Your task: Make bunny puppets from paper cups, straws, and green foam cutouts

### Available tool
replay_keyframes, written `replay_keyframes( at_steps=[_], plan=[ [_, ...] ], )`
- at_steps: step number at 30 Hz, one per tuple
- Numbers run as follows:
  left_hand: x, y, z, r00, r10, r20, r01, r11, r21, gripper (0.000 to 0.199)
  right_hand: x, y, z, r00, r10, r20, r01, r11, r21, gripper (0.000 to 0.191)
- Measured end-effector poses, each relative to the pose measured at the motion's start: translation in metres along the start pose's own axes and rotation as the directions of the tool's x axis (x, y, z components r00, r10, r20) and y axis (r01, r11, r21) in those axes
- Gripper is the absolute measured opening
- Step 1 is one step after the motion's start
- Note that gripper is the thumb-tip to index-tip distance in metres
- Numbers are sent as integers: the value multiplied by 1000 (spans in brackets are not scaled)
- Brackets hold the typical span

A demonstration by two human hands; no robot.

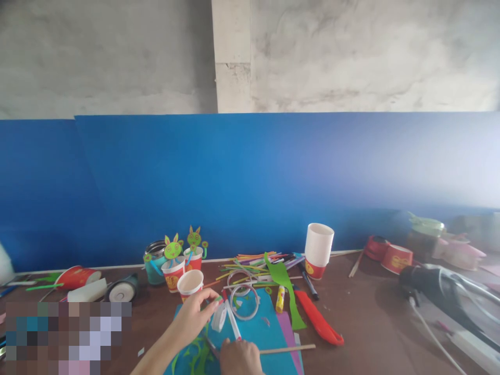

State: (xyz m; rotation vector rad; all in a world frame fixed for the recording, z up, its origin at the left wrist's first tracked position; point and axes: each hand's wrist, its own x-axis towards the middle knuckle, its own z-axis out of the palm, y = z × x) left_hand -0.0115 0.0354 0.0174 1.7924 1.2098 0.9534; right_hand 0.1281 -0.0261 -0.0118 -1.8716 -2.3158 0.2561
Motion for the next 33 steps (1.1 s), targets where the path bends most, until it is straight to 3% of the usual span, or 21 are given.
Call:
replay_keyframes(
  at_steps=[2, 4, 6, 9, 12, 18, 23, 25, 29, 33],
  plan=[
    [-1, 2, -4, 997, 74, -9, -73, 994, 80, 13, 0, -3, -17, 986, 30, 164, -15, 995, -94, 34],
    [-2, 4, -9, 993, 117, 5, -117, 983, 139, 15, -4, -2, -32, 972, 30, 234, -4, 994, -112, 34],
    [-3, 6, -12, 990, 137, 25, -139, 976, 169, 18, -10, 5, -42, 991, -74, 108, 77, 997, -31, 31],
    [-3, 10, -15, 990, 137, 32, -141, 971, 193, 20, -17, 24, -47, 996, -94, 3, 93, 994, 54, 34],
    [-3, 13, -16, 990, 143, 8, -142, 970, 196, 19, -17, 42, -54, 993, -113, 39, 105, 981, 165, 40],
    [-4, 16, -18, 990, 138, 30, -141, 956, 259, 17, -13, 60, -88, 967, -92, 237, 42, 977, 209, 47],
    [-4, 16, -19, 991, 123, 57, -135, 941, 311, 19, -14, 72, -109, 958, 7, 286, -71, 974, 216, 45],
    [-3, 16, -19, 990, 127, 58, -138, 938, 317, 19, -14, 75, -111, 963, 13, 269, -73, 974, 214, 42],
    [-3, 16, -19, 987, 144, 78, -161, 939, 304, 19, -7, 75, -108, 996, -12, 91, -11, 968, 252, 41],
    [-5, 17, -18, 979, 177, 104, -199, 940, 276, 16, 1, 66, -100, 993, -87, 79, 58, 947, 317, 42]
  ],
)
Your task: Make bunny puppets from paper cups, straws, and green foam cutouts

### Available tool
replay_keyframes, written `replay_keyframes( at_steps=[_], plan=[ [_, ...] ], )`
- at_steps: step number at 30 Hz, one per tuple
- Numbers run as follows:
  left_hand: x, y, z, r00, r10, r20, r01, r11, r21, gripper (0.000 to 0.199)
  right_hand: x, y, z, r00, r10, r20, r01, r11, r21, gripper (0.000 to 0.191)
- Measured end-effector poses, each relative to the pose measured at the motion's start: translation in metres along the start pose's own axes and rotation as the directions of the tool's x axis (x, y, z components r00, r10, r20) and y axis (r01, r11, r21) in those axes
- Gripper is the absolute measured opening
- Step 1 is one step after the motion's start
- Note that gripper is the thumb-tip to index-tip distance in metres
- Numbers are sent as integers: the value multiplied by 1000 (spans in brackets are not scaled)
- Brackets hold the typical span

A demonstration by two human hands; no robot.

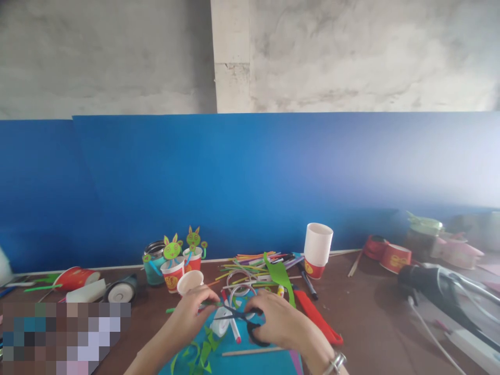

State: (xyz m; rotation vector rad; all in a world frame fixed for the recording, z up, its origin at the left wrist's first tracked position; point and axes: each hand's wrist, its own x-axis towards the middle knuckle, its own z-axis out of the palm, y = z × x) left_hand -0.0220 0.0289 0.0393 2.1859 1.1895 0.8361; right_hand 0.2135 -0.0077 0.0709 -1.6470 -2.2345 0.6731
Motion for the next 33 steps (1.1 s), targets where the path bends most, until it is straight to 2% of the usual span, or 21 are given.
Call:
replay_keyframes(
  at_steps=[5, 11, 17, 21, 24, 27, 29, 30, 33],
  plan=[
    [-1, 3, 1, 998, 44, 46, -43, 999, -7, 13, 3, -6, 8, 997, -68, -22, 68, 998, 6, 42],
    [-2, 5, 0, 997, 33, 67, -32, 999, -16, 14, 3, -9, 9, 997, -76, -28, 74, 996, -49, 37],
    [-1, 3, 0, 1000, -2, 4, 3, 994, -111, 14, 4, -11, 9, 997, -75, -16, 72, 990, -118, 29],
    [3, 4, -1, 992, -104, -70, 82, 962, -262, 13, 4, -12, 12, 998, -65, -20, 62, 992, -109, 29],
    [4, 9, -1, 971, -224, -84, 161, 871, -463, 16, 5, -10, 19, 995, -54, -79, 46, 994, -98, 35],
    [3, 15, 0, 945, -327, -15, 217, 659, -720, 19, 9, -8, 30, 991, -8, -134, -3, 997, -82, 37],
    [2, 19, 3, 928, -368, 50, 247, 512, -822, 19, 12, -7, 36, 986, 29, -163, -42, 996, -78, 37],
    [1, 19, 4, 921, -382, 74, 261, 466, -845, 19, 14, -7, 39, 983, 45, -176, -60, 995, -80, 36],
    [1, 20, 7, 905, -410, 112, 300, 429, -852, 20, 17, -8, 41, 974, 83, -213, -106, 990, -97, 33]
  ],
)
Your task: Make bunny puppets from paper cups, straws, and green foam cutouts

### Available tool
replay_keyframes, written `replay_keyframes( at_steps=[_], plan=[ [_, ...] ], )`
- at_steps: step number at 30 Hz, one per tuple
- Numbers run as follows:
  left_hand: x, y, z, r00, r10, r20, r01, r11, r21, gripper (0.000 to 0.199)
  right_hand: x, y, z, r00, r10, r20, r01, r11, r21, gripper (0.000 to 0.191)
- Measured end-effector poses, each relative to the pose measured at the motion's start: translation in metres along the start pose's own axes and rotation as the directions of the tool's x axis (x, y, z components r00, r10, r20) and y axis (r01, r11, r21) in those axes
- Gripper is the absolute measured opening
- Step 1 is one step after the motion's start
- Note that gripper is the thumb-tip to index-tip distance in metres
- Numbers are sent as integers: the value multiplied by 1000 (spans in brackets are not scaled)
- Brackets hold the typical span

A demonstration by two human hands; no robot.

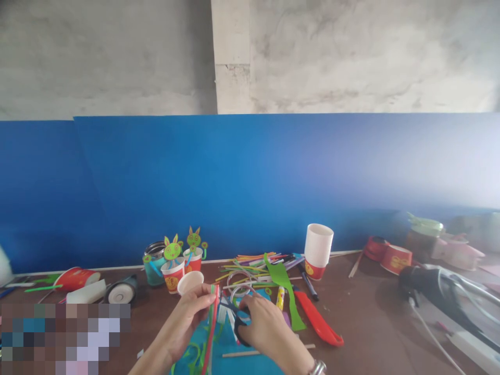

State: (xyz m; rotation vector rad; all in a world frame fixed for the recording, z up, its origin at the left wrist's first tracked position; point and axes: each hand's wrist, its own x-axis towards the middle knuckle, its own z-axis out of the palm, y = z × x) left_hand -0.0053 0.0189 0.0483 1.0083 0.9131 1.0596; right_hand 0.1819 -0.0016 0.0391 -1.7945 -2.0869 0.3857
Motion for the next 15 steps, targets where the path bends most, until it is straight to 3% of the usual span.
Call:
replay_keyframes(
  at_steps=[5, 9, 12, 15],
  plan=[
    [-1, -1, 3, 999, -40, 7, 40, 999, -15, 28, -2, 2, -16, 998, 54, 11, -54, 998, -29, 31],
    [-2, -2, 4, 1000, -12, 14, 13, 1000, -20, 35, -13, 6, -24, 968, -101, 231, 86, 993, 74, 33],
    [-3, -3, 6, 1000, 7, 3, -6, 999, -42, 36, -21, 0, -11, 935, -182, 304, 131, 975, 179, 39],
    [-6, -3, 9, 1000, -1, -7, 1, 997, -72, 34, -26, -15, 13, 947, -223, 232, 171, 960, 222, 49]
  ],
)
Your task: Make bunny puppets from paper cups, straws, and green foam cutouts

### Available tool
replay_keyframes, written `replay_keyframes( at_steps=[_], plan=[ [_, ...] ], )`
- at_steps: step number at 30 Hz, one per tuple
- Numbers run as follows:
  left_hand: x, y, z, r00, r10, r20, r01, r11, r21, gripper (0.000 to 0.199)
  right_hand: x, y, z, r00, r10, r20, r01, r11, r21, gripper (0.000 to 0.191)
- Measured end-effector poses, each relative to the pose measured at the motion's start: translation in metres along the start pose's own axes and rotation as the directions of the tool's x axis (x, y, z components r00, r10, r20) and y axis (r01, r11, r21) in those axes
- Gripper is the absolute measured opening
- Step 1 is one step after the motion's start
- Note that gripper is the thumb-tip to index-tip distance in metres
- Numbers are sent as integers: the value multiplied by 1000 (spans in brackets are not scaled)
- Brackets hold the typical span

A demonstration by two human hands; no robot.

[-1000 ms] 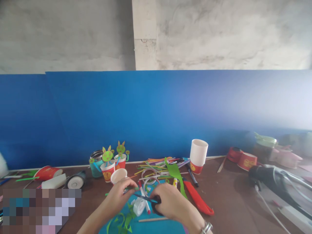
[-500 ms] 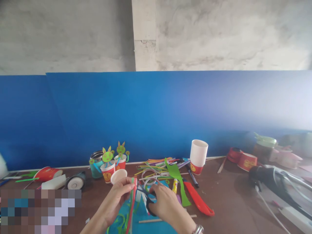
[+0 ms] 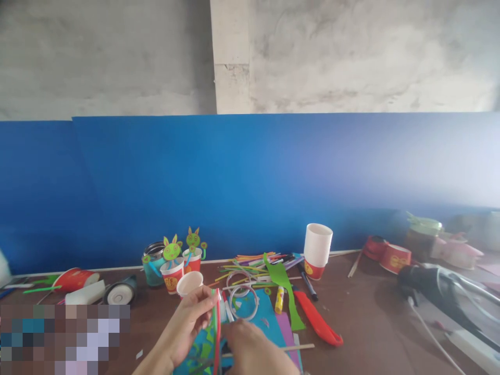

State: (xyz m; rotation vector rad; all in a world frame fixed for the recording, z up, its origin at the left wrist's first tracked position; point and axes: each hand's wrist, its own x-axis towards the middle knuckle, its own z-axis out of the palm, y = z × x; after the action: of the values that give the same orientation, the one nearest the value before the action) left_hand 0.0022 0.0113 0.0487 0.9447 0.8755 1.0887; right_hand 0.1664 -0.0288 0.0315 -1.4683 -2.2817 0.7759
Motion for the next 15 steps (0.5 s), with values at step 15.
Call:
replay_keyframes(
  at_steps=[15],
  plan=[
    [2, -5, 3, 998, -27, -61, 30, 999, 39, 33, 16, 15, 2, 991, 14, 132, -16, 1000, 14, 29]
  ],
)
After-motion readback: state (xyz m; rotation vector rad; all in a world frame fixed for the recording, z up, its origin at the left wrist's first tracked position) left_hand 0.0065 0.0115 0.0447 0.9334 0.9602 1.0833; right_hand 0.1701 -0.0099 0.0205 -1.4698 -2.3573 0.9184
